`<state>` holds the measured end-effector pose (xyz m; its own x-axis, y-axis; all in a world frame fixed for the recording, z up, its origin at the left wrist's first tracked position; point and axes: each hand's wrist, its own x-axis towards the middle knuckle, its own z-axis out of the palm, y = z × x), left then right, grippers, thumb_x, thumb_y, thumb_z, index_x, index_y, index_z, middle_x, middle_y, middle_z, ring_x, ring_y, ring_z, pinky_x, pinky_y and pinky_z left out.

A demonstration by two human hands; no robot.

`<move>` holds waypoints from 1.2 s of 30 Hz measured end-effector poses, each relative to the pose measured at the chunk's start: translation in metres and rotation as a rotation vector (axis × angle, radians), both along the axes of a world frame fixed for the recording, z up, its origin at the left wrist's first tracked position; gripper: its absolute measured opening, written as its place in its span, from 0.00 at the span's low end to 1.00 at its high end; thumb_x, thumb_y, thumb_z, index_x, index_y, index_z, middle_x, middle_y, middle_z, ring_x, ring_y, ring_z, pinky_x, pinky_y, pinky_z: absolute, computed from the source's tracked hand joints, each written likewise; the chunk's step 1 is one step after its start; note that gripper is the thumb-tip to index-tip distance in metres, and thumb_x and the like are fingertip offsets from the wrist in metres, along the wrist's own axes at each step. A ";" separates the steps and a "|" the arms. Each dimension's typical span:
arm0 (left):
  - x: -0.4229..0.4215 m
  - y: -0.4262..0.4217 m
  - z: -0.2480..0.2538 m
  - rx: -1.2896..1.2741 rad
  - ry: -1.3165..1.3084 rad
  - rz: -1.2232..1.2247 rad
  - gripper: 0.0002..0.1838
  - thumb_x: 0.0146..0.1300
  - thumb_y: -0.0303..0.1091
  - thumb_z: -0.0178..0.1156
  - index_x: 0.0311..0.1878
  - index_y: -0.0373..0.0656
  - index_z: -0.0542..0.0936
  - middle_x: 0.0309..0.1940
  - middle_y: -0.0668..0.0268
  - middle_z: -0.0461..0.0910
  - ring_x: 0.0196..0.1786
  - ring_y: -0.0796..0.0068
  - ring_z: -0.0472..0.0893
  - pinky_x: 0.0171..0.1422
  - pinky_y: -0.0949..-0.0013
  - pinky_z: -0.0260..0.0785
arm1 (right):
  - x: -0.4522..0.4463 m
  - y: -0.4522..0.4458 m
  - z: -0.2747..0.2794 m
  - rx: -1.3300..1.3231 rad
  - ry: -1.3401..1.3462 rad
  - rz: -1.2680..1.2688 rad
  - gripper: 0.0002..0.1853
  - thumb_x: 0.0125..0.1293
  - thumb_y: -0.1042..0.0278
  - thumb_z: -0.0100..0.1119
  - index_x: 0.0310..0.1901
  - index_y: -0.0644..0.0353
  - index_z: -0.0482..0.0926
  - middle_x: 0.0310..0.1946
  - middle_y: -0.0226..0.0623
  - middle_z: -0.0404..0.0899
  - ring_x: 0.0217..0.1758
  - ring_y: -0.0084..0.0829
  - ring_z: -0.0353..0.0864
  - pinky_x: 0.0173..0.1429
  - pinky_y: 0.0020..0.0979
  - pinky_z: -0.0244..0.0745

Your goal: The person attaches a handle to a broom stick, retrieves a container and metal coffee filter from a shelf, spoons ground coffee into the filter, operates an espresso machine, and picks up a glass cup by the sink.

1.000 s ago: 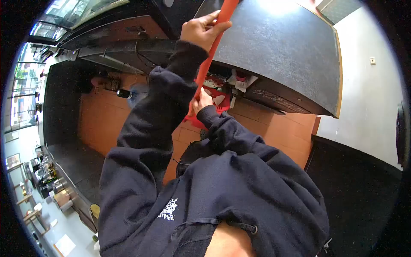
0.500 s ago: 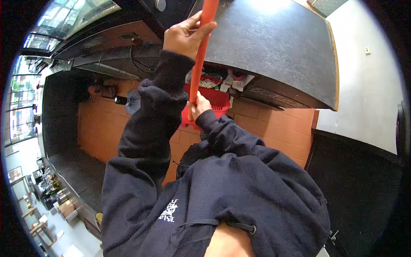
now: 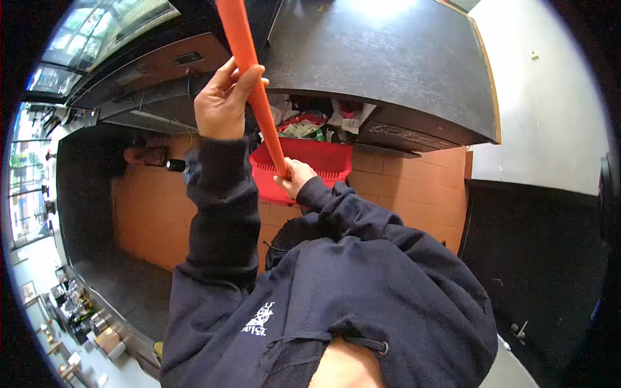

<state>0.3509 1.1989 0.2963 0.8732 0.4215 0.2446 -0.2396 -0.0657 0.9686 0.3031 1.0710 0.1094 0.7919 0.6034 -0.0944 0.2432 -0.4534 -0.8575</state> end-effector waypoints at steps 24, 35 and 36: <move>-0.023 -0.176 0.010 -0.138 -0.013 -0.802 0.16 0.55 0.30 0.63 0.45 0.32 0.76 0.32 0.66 0.79 0.34 0.81 0.76 0.39 0.78 0.70 | -0.072 -0.139 0.018 -0.257 0.111 -0.903 0.16 0.53 0.50 0.56 0.32 0.55 0.75 0.31 0.44 0.79 0.38 0.48 0.78 0.43 0.46 0.72; -0.041 -0.330 -0.013 -0.047 0.068 -1.167 0.14 0.59 0.27 0.57 0.46 0.29 0.74 0.38 0.59 0.79 0.39 0.74 0.78 0.46 0.73 0.72 | -0.105 -0.261 0.007 -0.215 0.117 -1.273 0.19 0.51 0.51 0.61 0.33 0.59 0.73 0.32 0.44 0.78 0.38 0.47 0.77 0.42 0.44 0.71; -0.042 -0.342 -0.016 -0.031 0.104 -1.199 0.13 0.59 0.26 0.57 0.46 0.30 0.74 0.38 0.60 0.79 0.39 0.75 0.78 0.46 0.73 0.72 | -0.106 -0.272 0.005 -0.237 0.040 -1.295 0.18 0.50 0.52 0.62 0.33 0.59 0.73 0.32 0.44 0.77 0.38 0.47 0.77 0.41 0.43 0.71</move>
<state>0.3087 0.8565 0.2799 0.7289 -0.6671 0.1542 -0.0533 0.1693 0.9841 0.1970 0.7986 0.1142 0.7741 -0.6197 -0.1294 -0.5020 -0.4763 -0.7219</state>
